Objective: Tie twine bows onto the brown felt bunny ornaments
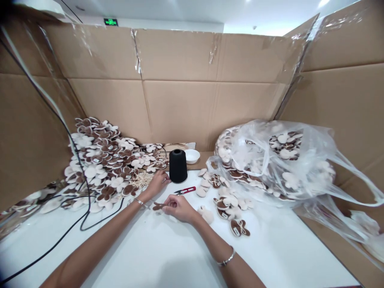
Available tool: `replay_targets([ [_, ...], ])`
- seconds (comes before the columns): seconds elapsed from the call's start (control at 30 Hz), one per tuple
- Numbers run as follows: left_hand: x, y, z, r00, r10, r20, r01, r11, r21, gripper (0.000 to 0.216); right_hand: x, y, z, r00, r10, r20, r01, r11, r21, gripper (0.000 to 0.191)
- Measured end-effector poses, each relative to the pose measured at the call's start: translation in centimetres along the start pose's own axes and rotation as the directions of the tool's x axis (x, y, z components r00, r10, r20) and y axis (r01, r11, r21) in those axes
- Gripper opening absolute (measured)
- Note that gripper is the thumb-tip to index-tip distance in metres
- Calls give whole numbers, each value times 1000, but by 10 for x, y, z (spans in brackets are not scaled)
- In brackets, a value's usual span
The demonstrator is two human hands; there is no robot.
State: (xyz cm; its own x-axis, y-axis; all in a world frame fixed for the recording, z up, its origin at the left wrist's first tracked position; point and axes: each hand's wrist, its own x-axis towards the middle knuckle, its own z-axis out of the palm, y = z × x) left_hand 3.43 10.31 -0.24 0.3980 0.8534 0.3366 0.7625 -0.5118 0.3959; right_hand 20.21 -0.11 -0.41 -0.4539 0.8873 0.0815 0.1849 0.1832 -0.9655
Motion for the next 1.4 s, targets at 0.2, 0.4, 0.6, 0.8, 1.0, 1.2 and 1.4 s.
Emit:
replay_targets([
  [0.2,-19,-10,-25,990,138,25,-136,988,-70,13,1,5,1,999,26,-24,-23,991,130,27],
  [0.4,-50,-2,-45,985,159,65,-138,960,-244,12,3,3,2,994,93,-50,-58,875,481,36],
  [0.6,-70,-2,-50,980,136,143,-101,968,-230,15,4,5,-1,985,130,-114,-41,815,578,32],
  [0.8,-58,-7,-37,998,-17,57,29,973,-230,27,9,6,-4,967,152,-207,16,769,639,33],
  [1.0,-31,1,-13,986,-168,-24,162,974,-158,43,8,3,-7,962,160,-221,32,737,675,35],
  [1.2,-10,3,3,997,-70,-38,71,997,5,16,8,5,-9,962,157,-224,32,748,662,35],
  [1.4,-26,4,-19,993,93,-71,-102,985,-140,18,10,13,-14,951,152,-270,64,757,650,34],
])
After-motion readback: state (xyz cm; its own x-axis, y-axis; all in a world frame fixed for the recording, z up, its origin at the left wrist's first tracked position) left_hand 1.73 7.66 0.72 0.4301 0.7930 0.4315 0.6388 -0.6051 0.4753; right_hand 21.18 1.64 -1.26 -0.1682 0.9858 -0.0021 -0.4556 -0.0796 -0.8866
